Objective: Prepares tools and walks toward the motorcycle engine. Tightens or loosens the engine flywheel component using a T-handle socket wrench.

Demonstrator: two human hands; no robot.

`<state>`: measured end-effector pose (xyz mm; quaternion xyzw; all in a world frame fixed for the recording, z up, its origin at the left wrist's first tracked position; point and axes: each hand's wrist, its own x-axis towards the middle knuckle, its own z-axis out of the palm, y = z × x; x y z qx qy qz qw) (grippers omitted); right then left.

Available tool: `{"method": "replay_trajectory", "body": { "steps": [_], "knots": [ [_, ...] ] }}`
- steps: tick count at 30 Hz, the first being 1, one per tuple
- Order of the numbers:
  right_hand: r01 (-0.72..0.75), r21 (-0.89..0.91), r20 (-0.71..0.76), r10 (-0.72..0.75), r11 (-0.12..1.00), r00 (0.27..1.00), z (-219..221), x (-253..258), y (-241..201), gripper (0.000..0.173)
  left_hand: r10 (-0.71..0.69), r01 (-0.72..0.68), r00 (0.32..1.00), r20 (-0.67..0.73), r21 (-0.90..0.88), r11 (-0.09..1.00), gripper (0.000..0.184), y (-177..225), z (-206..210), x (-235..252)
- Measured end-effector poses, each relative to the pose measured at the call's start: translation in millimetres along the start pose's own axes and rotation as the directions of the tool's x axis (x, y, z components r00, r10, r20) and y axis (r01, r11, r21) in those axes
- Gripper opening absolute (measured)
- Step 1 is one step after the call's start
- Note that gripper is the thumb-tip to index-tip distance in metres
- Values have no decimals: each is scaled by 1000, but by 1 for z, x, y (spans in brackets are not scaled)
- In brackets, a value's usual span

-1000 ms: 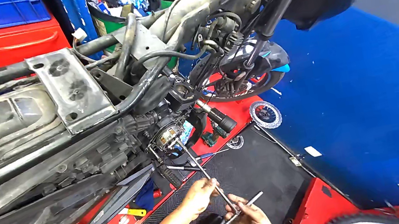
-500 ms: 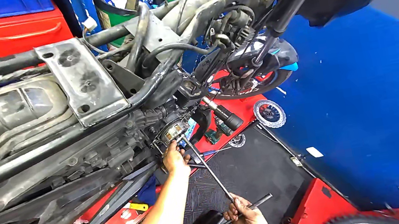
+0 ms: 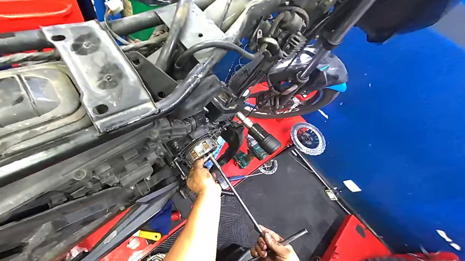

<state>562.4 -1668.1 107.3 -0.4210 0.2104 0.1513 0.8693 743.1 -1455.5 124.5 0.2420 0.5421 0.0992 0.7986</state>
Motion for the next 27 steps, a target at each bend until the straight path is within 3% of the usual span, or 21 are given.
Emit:
{"method": "replay_trajectory", "body": {
  "steps": [4, 8, 10, 12, 14, 15, 16, 17, 18, 20, 21, 22, 23, 24, 25, 26, 27],
  "knots": [
    [-114, 140, 8, 114, 984, 993, 6, -2, -13, 25, 5, -5, 1000, 13, 7, 1000, 29, 0, -1, -1],
    [-143, 144, 44, 138, 979, 989, -1, 3, -16, 24, 26, -27, 999, 38, 23, 999, 27, 0, -4, 2],
    [-223, 223, 49, 217, 949, 975, -4, 8, -20, 25, 65, -69, 993, 96, 40, 997, 31, -3, -9, 2],
    [-288, 304, 4, 301, 908, 954, -5, 13, -24, 28, 91, -123, 968, 233, 126, 984, 48, -13, -26, -5],
    [-316, 327, -79, 359, 891, 930, 1, 13, -29, 34, 14, -192, 887, 461, 343, 920, 58, -40, -59, -20],
    [-329, 320, -100, 377, 888, 921, 5, 11, -31, 39, -97, -241, 800, 593, 465, 852, 54, -56, -76, -29],
    [-347, 294, -102, 391, 890, 915, 9, 10, -34, 43, -259, -294, 669, 697, 568, 769, 48, -68, -91, -38],
    [-363, 245, -89, 394, 899, 915, 11, 7, -35, 47, -389, -337, 540, 746, 616, 712, 44, -79, -100, -48],
    [-366, 172, -88, 384, 915, 919, 12, 5, -37, 51, -460, -354, 454, 763, 628, 693, 39, -89, -105, -54],
    [-271, -123, -185, 246, 955, 952, 15, -6, -38, 44, -479, -327, 384, 789, 602, 729, 27, -98, -107, -56],
    [-140, -358, -237, 55, 923, 970, 12, -11, -35, 39, -470, -311, 365, 804, 581, 752, 26, -98, -105, -54],
    [11, -631, -199, -176, 775, 964, 2, -13, -32, 51, -464, -298, 344, 816, 564, 770, 26, -97, -103, -53],
    [128, -845, -88, -372, 518, 924, -12, -12, -28, 63, -461, -288, 336, 821, 556, 780, 26, -96, -102, -53],
    [184, -945, 45, -453, 269, 891, -27, -10, -25, 66, -455, -282, 334, 825, 549, 787, 26, -96, -102, -53],
    [207, -970, 137, -420, 125, 897, -39, -10, -24, 65, -448, -282, 342, 826, 545, 789, 26, -97, -102, -53],
    [208, -967, 149, -338, 148, 929, -45, -11, -19, 64, -447, -283, 356, 821, 550, 786, 26, -97, -102, -53],
    [179, -928, 117, -202, 328, 972, -44, -17, -15, 57, -450, -281, 369, 813, 559, 780, 27, -97, -102, -53]
  ]
}}
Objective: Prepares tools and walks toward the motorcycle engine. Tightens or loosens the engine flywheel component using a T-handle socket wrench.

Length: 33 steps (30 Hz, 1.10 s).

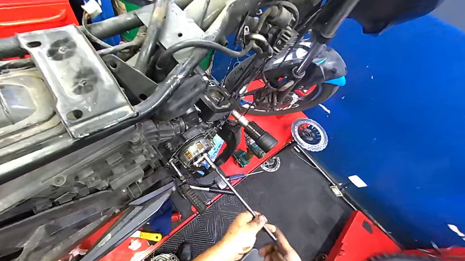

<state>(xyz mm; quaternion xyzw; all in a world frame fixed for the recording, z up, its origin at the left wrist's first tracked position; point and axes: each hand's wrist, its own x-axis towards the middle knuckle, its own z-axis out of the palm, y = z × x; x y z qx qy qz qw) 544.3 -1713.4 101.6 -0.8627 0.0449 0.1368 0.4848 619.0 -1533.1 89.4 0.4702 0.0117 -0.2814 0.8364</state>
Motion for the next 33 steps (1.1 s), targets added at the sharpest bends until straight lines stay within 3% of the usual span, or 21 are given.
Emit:
{"method": "replay_trajectory", "body": {
  "steps": [1, 3, 5, 7, 10, 13, 15, 17, 18, 20, 21, 23, 25, 27, 29, 33],
  "knots": [
    [-94, 220, 160, 59, 971, 985, 2, -8, -5, 48, -8, 8, 1000, -2, 5, 1000, 28, 1, 0, 0],
    [-156, 496, 400, -65, 854, 914, -3, -25, -19, 50, -5, 5, 1000, 1, 14, 1000, 28, 5, -2, 2],
    [-84, 613, 431, -243, 785, 869, -21, -29, -34, 55, -21, 22, 999, -29, 37, 999, 28, 8, -1, 4],
    [5, 625, 289, -237, 781, 927, -43, -22, -40, 67, -43, 46, 997, -63, 37, 998, 28, 7, 1, 1],
    [-24, 460, 60, -5, 888, 998, -45, 10, -17, 74, -29, 31, 997, -71, 26, 999, 28, 11, 2, -3],
    [-207, 262, 236, 145, 943, 961, -19, 3, -3, 50, -37, 39, 997, -68, 29, 999, 29, 14, 4, -4],
    [-201, 246, 471, 65, 948, 880, -9, -15, -14, 36, -45, 49, 994, -100, 44, 998, 29, 14, 2, -3],
    [-166, 298, 573, -37, 940, 819, -15, -27, -24, 44, -55, 64, 988, -142, 57, 996, 29, 9, -1, -3],
    [-163, 343, 502, -34, 925, 864, -21, -31, -26, 42, -61, 72, 986, -155, 70, 995, 29, 6, -3, -4],
    [-220, 397, 215, 142, 891, 966, -30, -27, -25, 27, -67, 83, 986, -155, 106, 991, 30, 6, -6, -7],
    [-262, 435, 104, 241, 861, 965, -32, -21, -20, 22, -67, 85, 986, -150, 112, 990, 30, 6, -6, -9],
    [-341, 575, 149, 314, 744, 938, -34, -12, -5, 53, -60, 78, 986, -156, 112, 991, 31, 4, -4, -12],
    [-362, 740, 309, 192, 567, 932, -25, -9, 2, 71, -51, 70, 982, -181, 98, 993, 30, 1, 0, -12],
    [-389, 818, 381, 108, 424, 918, -10, -8, -6, 55, -64, 85, 978, -199, 96, 992, 31, 1, 1, -12],
    [-371, 824, 319, 190, 428, 928, 6, -7, -16, 33, -69, 93, 978, -197, 118, 989, 32, 2, 1, -15],
    [-306, 854, 225, 232, 420, 946, 13, 0, -29, 38, -9, 44, 988, -154, 225, 973, 36, 15, -7, -16]
  ]
}}
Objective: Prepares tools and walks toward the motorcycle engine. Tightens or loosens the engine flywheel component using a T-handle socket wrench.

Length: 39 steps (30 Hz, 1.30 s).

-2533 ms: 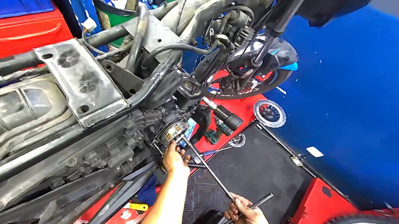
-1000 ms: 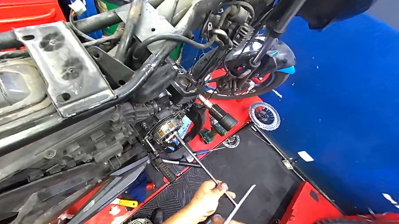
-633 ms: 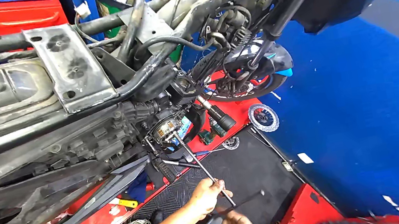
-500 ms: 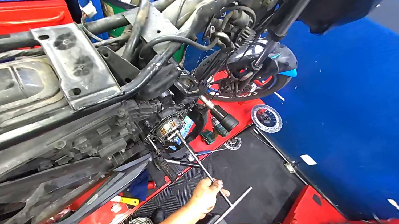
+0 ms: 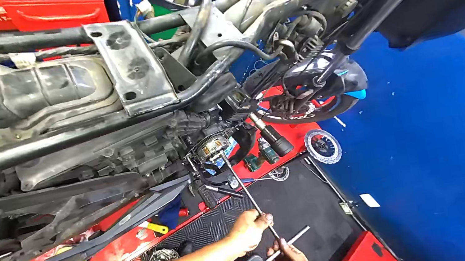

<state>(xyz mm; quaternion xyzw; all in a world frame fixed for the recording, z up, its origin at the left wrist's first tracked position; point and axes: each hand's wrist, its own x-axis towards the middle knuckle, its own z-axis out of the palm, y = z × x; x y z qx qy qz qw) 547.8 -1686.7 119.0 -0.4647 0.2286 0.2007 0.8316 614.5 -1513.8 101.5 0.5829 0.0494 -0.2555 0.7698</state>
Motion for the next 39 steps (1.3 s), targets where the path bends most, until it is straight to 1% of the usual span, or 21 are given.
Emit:
{"method": "replay_trajectory", "body": {
  "steps": [2, 4, 6, 8, 10, 13, 17, 21, 23, 24, 26, 28, 30, 31, 32, 33, 34, 35, 36, 37, 39],
  "knots": [
    [7, 16, -29, -7, 1000, 1000, -1, 5, -7, 40, 22, -28, 997, -75, -71, 997, 40, 20, -12, 5],
    [-26, -7, -130, 25, 1000, 991, -13, 17, -5, 41, -36, 3, 984, -174, -185, 983, 44, 37, -32, 21],
    [-87, -61, -257, 69, 994, 964, -35, 29, 12, 40, -93, 59, 968, -234, -146, 987, 40, 38, -50, 41],
    [-108, -90, -302, 76, 990, 950, -55, 29, 26, 40, -110, 89, 971, -213, -103, 991, 37, 31, -61, 52],
    [-88, -127, -274, 51, 988, 961, -61, 17, 28, 40, -92, 72, 981, -170, -121, 990, 34, 25, -68, 47],
    [6, -259, -197, -59, 966, 979, -47, -4, 24, 29, -39, -2, 981, -191, -208, 978, 33, 20, -76, 33],
    [147, -511, -159, -261, 847, 952, -10, -9, 19, 23, 15, -90, 965, -263, -276, 957, 33, 31, -95, 30],
    [187, -633, -141, -350, 751, 926, -2, -3, 12, 22, 18, -104, 968, -252, -334, 937, 28, 35, -105, 36],
    [245, -727, -64, -419, 641, 906, -8, -2, 9, 21, 11, -97, 970, -245, -342, 935, 27, 35, -107, 36],
    [290, -781, -1, -466, 553, 885, -11, -2, 7, 21, 12, -98, 970, -242, -348, 932, 28, 34, -107, 37],
    [385, -880, 180, -554, 279, 813, -15, -3, 2, 20, 6, -91, 973, -231, -357, 930, 28, 35, -107, 37],
    [399, -917, 320, -600, -1, 733, -13, -6, 0, 23, -6, -82, 973, -229, -370, 925, 28, 36, -109, 38],
    [358, -922, 367, -618, -146, 695, -10, -9, 5, 24, -6, -79, 976, -219, -377, 923, 28, 35, -112, 37],
    [349, -925, 364, -621, -152, 694, -10, -10, 10, 24, -5, -78, 977, -215, -378, 922, 29, 35, -113, 37],
    [351, -932, 329, -615, -90, 716, -10, -10, 17, 23, -8, -77, 976, -217, -376, 923, 28, 34, -114, 37],
    [354, -934, 255, -591, 56, 765, -10, -10, 23, 21, -16, -77, 970, -242, -372, 925, 28, 34, -114, 36],
    [326, -902, 138, -529, 281, 837, -7, -9, 28, 20, -33, -83, 956, -292, -376, 923, 27, 34, -113, 37],
    [248, -820, 9, -423, 515, 906, -3, -9, 30, 21, -57, -99, 930, -364, -398, 912, 27, 36, -112, 38],
    [180, -731, -69, -333, 659, 940, -1, -9, 31, 22, -89, -128, 892, -444, -435, 891, 30, 40, -110, 39],
    [162, -698, -85, -306, 697, 948, -1, -8, 33, 22, -129, -162, 851, -510, -487, 858, 34, 46, -108, 42],
    [247, -773, 2, -386, 585, 922, -6, -5, 37, 20, -212, -221, 781, -588, -577, 786, 35, 60, -104, 49]
  ]
}}
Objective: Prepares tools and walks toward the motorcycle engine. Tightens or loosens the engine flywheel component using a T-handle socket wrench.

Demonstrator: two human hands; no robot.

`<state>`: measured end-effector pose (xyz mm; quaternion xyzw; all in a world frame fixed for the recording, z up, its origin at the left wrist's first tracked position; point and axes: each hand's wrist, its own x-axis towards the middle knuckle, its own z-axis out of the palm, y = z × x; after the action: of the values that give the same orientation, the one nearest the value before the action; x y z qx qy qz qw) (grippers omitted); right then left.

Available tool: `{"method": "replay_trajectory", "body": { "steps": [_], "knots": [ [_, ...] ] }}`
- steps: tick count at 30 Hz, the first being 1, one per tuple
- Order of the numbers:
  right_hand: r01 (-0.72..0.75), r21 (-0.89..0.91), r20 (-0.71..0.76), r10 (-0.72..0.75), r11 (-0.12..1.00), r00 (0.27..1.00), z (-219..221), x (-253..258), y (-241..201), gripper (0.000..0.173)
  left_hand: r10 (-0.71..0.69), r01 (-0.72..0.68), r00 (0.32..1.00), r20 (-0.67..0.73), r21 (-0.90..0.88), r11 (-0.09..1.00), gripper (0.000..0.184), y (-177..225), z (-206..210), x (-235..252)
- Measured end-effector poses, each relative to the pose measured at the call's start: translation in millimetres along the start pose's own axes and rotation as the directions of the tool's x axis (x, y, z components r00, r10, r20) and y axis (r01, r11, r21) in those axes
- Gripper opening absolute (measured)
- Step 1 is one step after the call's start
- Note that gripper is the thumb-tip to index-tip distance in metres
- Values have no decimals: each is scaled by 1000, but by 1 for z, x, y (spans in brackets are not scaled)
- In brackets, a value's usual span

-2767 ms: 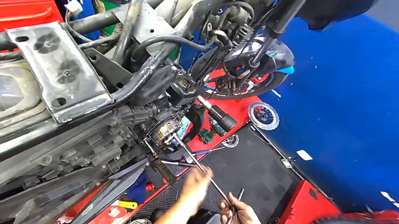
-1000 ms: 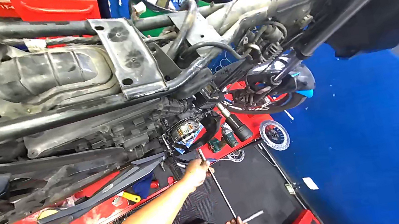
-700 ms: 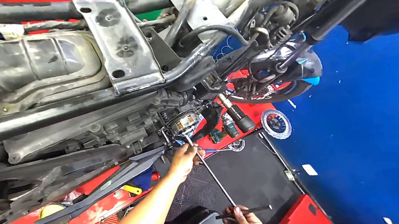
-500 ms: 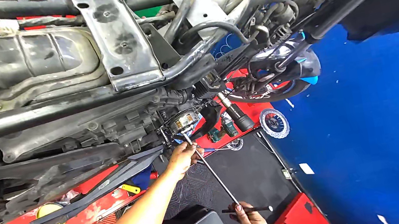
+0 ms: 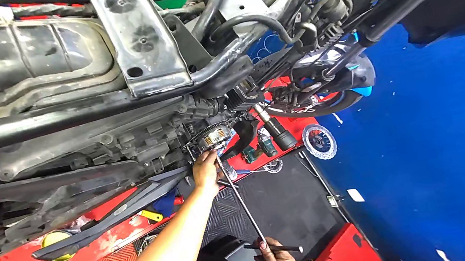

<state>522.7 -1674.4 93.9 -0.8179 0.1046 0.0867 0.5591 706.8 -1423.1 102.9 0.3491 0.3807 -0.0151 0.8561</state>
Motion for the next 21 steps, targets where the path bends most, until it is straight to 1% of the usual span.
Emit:
{"method": "replay_trajectory", "body": {
  "steps": [1, 2, 3, 4, 5, 6, 7, 8, 9, 10, 11, 12, 13, 14, 15, 16, 17, 18, 19, 20, 21],
  "knots": [
    [100, -98, -3, -101, 990, 995, -1, 1, 4, 20, 4, -6, 998, -70, -33, 999, 33, 0, 9, 1],
    [203, -237, -6, -211, 950, 978, -3, 3, 6, 20, 3, -10, 992, -125, -56, 998, 32, 0, 16, 1],
    [287, -401, 3, -312, 870, 950, -4, 4, 7, 21, 5, -18, 984, -180, -73, 997, 30, -1, 24, 2],
    [337, -554, 28, -388, 761, 921, -6, 5, 7, 24, 4, -26, 973, -231, -94, 995, 26, -1, 32, 2],
    [366, -658, 62, -437, 658, 897, -6, 6, 7, 27, -7, -26, 963, -269, -120, 992, 24, 0, 38, 1],
    [378, -700, 90, -450, 606, 888, -5, 5, 8, 30, -25, -17, 954, -298, -138, 990, 24, 1, 42, 1],
    [376, -690, 97, -436, 618, 895, -3, 4, 9, 31, -45, -4, 943, -330, -145, 989, 23, 2, 45, 2],
    [349, -624, 82, -386, 699, 919, -1, 3, 10, 30, -66, 12, 931, -360, -149, 989, 22, 3, 47, 2],
    [284, -487, 60, -293, 826, 954, 1, 2, 10, 27, -83, 25, 919, -386, -153, 988, 22, 5, 49, 4],
    [176, -282, 40, -172, 943, 984, 4, 1, 8, 24, -89, 25, 909, -406, -160, 987, 22, 5, 50, 5],
    [38, -71, 34, -36, 997, 999, 7, 1, 4, 23, -83, 14, 903, -421, -164, 986, 22, 5, 51, 6],
    [-96, 114, 45, 91, 989, 995, 7, 2, -1, 24, -69, 1, 898, -434, -154, 988, 23, 4, 52, 7],
    [-201, 251, 60, 192, 947, 980, 7, 4, -7, 26, -39, -19, 897, -441, -127, 992, 24, 2, 52, 8],
    [-276, 344, 75, 267, 897, 961, 6, 7, -11, 29, 6, -49, 903, -429, -89, 995, 26, -2, 51, 8],
    [-340, 412, 98, 330, 846, 939, 4, 9, -16, 31, 61, -82, 925, -376, -41, 996, 31, -8, 46, 5],
    [-400, 466, 130, 386, 789, 913, 2, 12, -19, 31, 102, -101, 960, -262, 17, 995, 42, -16, 37, -4],
    [-461, 508, 173, 438, 728, 882, 0, 15, -23, 30, 114, -102, 987, -115, 103, 989, 55, -29, 25, -16],
    [-526, 546, 226, 490, 652, 842, -2, 18, -25, 32, 76, -89, 995, 65, 225, 970, 61, -47, 10, -29],
    [-594, 574, 290, 538, 564, 791, -5, 20, -27, 36, -35, -66, 964, 263, 365, 929, 60, -68, -7, -44],
    [-653, 579, 366, 560, 488, 743, -8, 21, -27, 41, -196, -33, 877, 440, 462, 886, 53, -86, -22, -56],
    [-698, 554, 441, 551, 455, 709, -13, 20, -26, 47, -320, -5, 769, 553, 506, 862, 44, -100, -33, -67]
  ]
}}
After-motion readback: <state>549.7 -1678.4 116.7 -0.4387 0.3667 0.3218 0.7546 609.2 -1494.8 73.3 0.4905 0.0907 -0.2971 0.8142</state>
